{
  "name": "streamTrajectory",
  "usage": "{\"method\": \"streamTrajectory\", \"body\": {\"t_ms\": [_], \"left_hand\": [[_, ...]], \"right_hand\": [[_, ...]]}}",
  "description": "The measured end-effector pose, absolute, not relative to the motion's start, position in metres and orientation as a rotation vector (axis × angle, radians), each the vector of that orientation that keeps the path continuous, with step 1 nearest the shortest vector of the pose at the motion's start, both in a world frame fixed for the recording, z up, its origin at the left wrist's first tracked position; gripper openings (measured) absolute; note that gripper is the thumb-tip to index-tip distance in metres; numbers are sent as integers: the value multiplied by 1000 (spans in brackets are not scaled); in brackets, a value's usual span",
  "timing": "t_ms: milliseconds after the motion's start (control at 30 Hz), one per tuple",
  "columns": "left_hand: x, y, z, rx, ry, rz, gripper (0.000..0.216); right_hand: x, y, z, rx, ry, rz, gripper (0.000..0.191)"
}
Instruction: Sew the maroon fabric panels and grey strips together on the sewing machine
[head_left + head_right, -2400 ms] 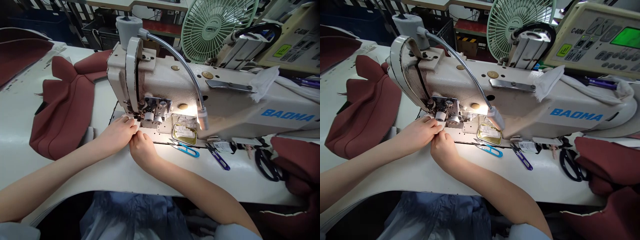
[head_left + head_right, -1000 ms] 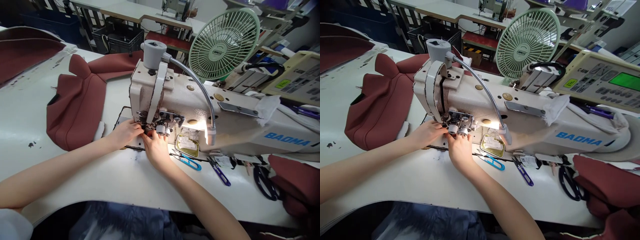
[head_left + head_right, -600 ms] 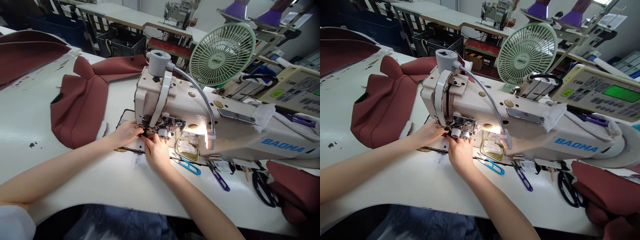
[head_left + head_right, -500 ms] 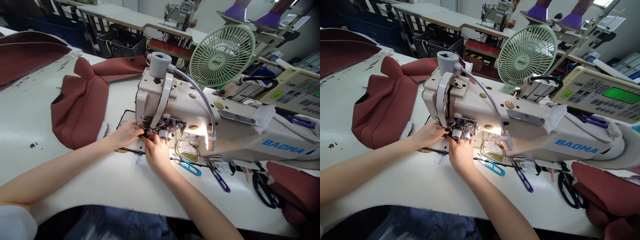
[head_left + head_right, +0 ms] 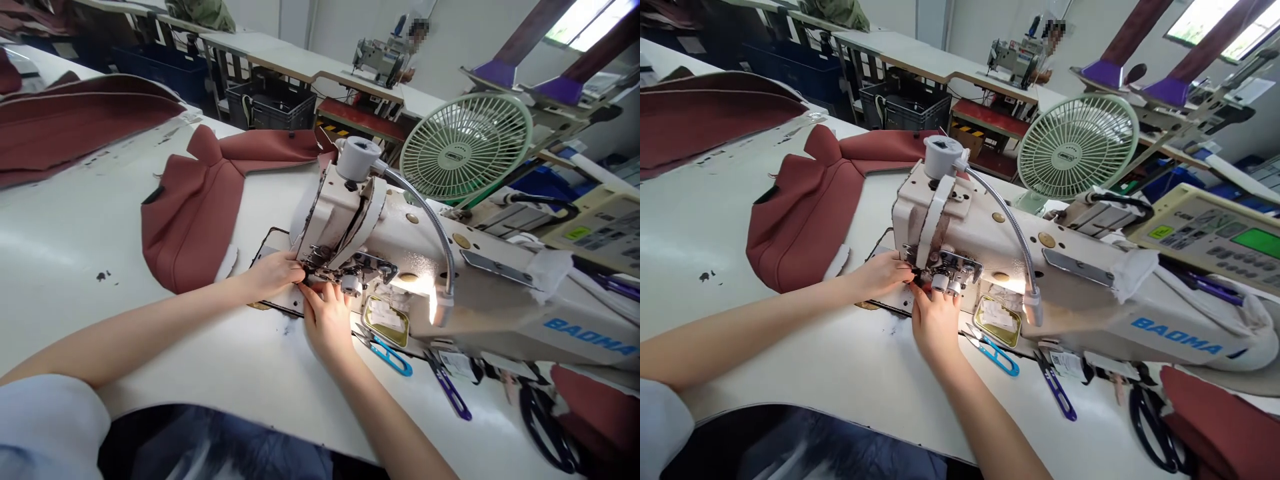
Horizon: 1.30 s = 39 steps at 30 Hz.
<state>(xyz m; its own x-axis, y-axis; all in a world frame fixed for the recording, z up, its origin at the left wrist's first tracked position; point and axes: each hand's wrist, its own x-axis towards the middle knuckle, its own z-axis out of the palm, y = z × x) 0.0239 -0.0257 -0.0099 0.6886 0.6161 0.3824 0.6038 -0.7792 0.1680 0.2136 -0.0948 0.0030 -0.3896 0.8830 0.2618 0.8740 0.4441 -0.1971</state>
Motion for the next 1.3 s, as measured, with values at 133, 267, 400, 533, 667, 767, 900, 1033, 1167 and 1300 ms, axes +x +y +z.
{"method": "streamTrajectory", "body": {"t_ms": [133,267,400,533,667,767,900,1033,1167,1300], "left_hand": [[24,-26,9,2847,1002,557,25],[-37,-19,41,2868,987,450,43],[-161,-20,55,2777,1549,375,69],[-240,-20,43,2629,1801,200,69],[-231,-7,37,2516,1808,120,39],[-210,-1,42,2418,1878,123,19],[-195,-21,46,2319,1779,161,30],[-173,-70,41,2215,1517,243,35],[-132,-96,37,2088,1330,389,52],[-95,-60,48,1968,1261,654,65]], "right_hand": [[214,-97,4,-1452,-2376,20,33],[217,-96,1,-1388,-2384,-5,32],[216,-93,-4,-1358,-2398,-34,31],[213,-95,-4,-1345,-2420,-118,31],[210,-99,-2,-1333,-2446,-205,32],[210,-101,-1,-1341,-2454,-225,33],[210,-102,-1,-1318,-2468,-214,34],[210,-100,-5,-1280,-2464,-245,34],[209,-96,-5,-1258,-2469,-249,33],[207,-104,3,-1124,-2576,-154,33]]}}
